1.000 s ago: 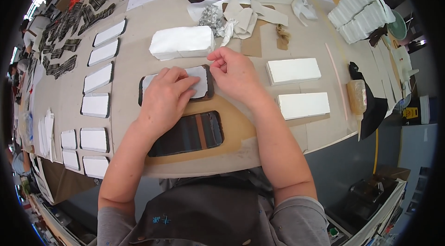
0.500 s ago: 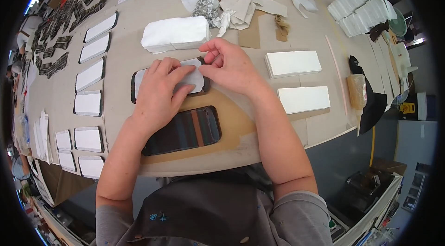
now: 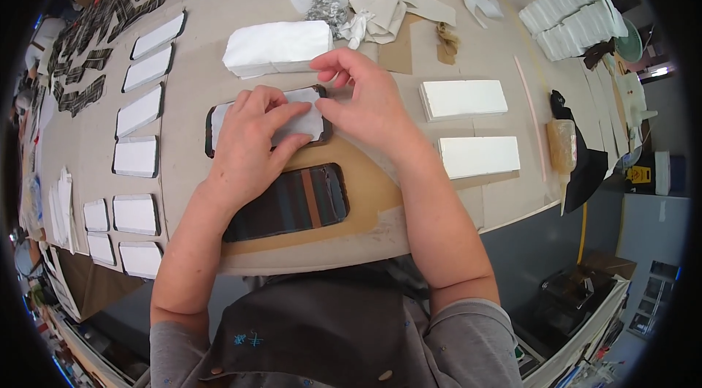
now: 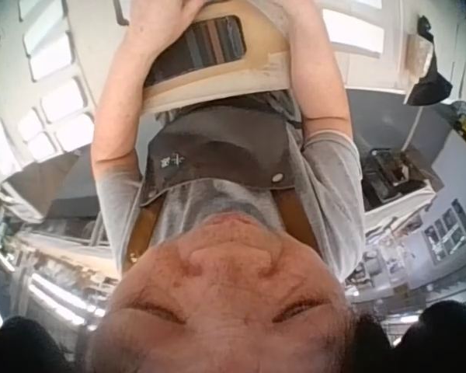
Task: The recorder applies glue to leather components and attaches white protective linings to assemble phone cases.
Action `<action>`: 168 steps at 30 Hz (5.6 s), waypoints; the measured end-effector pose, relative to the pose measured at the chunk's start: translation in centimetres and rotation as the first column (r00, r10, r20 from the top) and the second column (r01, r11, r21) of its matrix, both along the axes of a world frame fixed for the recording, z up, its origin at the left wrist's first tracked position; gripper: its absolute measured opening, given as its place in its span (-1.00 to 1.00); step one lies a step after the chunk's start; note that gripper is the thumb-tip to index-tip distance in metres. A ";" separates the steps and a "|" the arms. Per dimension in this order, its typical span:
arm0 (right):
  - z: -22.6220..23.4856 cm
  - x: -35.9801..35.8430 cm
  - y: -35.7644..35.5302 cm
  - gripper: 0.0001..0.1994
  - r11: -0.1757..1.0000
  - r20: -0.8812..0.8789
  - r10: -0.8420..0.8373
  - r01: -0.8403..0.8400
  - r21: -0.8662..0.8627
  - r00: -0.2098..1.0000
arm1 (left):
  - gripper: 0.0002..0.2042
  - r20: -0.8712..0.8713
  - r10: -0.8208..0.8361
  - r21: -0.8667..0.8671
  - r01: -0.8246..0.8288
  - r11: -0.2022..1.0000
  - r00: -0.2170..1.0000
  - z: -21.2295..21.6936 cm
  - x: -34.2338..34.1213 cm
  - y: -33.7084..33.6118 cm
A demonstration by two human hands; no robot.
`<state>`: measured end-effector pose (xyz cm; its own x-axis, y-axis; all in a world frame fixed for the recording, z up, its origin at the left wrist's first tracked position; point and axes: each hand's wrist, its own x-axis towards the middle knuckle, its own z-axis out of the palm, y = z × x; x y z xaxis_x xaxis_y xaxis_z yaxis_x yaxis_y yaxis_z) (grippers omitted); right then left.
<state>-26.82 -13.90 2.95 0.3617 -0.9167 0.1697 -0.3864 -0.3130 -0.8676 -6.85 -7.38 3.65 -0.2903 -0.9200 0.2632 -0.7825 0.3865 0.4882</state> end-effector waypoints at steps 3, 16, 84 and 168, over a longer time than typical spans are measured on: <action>-0.3 0.8 0.5 -0.69 0.989 0.033 0.036 -0.031 -0.144 0.999 | -0.68 -0.010 -0.023 -0.028 0.022 0.999 1.000 0.1 0.2 0.1; -0.4 -0.7 -0.7 -0.73 0.945 0.018 -0.073 0.063 0.320 0.997 | -0.87 -0.071 0.023 -0.008 -0.023 1.000 0.997 -0.7 0.0 -1.8; 1.0 1.3 -3.3 -0.58 0.973 -0.067 -0.152 0.137 -0.188 0.986 | -0.87 0.076 0.131 -0.097 -0.124 0.988 0.988 1.7 1.8 -9.3; 1.4 0.7 10.9 -0.63 0.997 -0.305 0.079 -0.077 0.020 0.949 | -0.81 -0.355 0.481 0.102 -0.478 0.872 0.801 -2.1 3.0 15.5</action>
<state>-26.07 -2.96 4.35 0.4654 -0.8845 0.0335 -0.6075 -0.3467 -0.7147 -3.81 8.11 1.54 0.3020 -0.9189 0.2538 -0.6367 0.0037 0.7711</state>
